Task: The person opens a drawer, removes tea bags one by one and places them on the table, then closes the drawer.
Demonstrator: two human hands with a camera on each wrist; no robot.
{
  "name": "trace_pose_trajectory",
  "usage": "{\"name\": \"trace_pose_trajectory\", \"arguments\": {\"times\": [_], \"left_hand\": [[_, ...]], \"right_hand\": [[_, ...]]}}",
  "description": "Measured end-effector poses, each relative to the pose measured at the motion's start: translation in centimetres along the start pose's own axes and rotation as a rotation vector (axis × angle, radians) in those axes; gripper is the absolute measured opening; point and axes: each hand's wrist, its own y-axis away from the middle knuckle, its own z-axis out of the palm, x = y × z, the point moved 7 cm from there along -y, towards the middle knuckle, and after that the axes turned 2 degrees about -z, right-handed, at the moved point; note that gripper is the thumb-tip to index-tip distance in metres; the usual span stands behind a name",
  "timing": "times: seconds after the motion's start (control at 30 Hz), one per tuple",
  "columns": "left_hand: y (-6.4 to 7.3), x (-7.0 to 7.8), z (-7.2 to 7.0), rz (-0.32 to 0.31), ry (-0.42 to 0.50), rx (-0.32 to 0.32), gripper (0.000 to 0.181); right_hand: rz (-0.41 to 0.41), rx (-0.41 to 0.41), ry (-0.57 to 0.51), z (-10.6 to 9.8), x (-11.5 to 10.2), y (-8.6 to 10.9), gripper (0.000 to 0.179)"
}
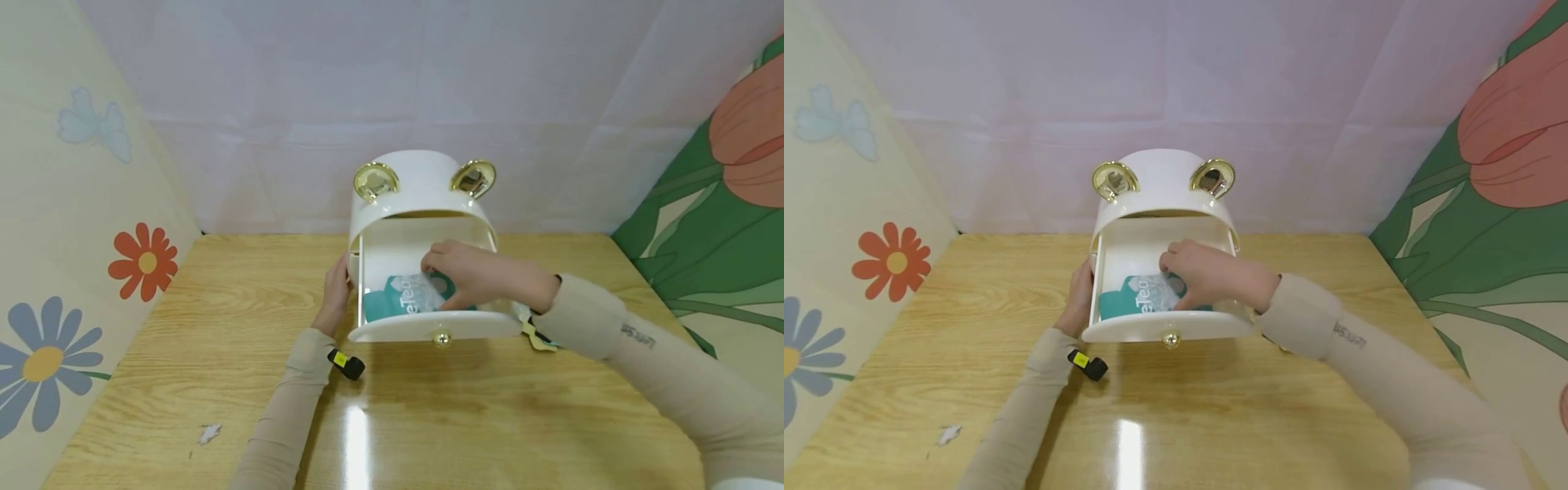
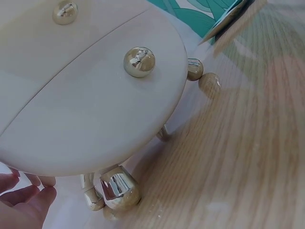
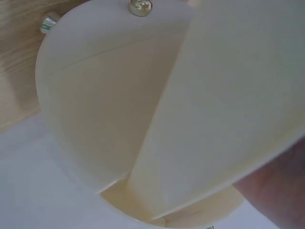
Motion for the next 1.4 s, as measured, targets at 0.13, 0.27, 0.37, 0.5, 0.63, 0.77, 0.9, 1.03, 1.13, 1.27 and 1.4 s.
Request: {"name": "trace_pose_trajectory", "arguments": {"times": [0.13,0.27,0.37,0.5,0.63,0.77,0.9,1.03,1.13,1.27,1.4], "left_hand": [[0.0,-0.1,0.0,-0.004,-0.025,-0.014,0.04],[0.1,0.0,0.0,0.004,-0.049,-0.025,0.041],[0.1,0.0,0.0,0.008,-0.036,-0.024,0.04],[0.0,-0.1,0.0,0.001,-0.012,-0.027,0.04],[0.1,0.0,0.1,0.007,-0.023,-0.033,0.043],[0.2,0.1,0.2,0.025,-0.042,-0.031,0.042],[0.2,0.1,0.1,0.028,-0.034,-0.028,0.042],[0.1,0.0,0.0,0.022,-0.021,-0.03,0.041],[0.2,0.1,0.1,0.01,-0.015,-0.031,0.041],[0.3,0.2,0.1,0.006,-0.012,-0.026,0.041],[0.2,-0.1,0.1,0.011,-0.021,-0.03,0.042]], "right_hand": [[0.001,0.02,-0.013,0.0,-0.1,-0.1,0.058],[-0.007,0.047,-0.024,-0.3,-0.2,-0.1,0.057],[-0.008,0.052,-0.042,-0.6,-0.2,0.0,0.055],[0.005,0.035,-0.086,-0.9,-0.1,0.2,0.05],[0.017,0.021,-0.114,-1.3,0.0,0.4,0.046],[0.016,0.012,-0.131,-1.7,0.0,0.6,0.042],[0.012,0.008,-0.148,-1.9,-0.1,0.8,0.038],[0.017,0.005,-0.162,-2.0,-0.2,0.9,0.036],[0.006,0.012,-0.174,-2.1,-0.2,1.0,0.034],[-0.046,0.04,-0.196,-2.5,-0.5,1.2,0.027],[-0.051,0.063,-0.207,-2.6,-0.4,1.6,0.022]]}}
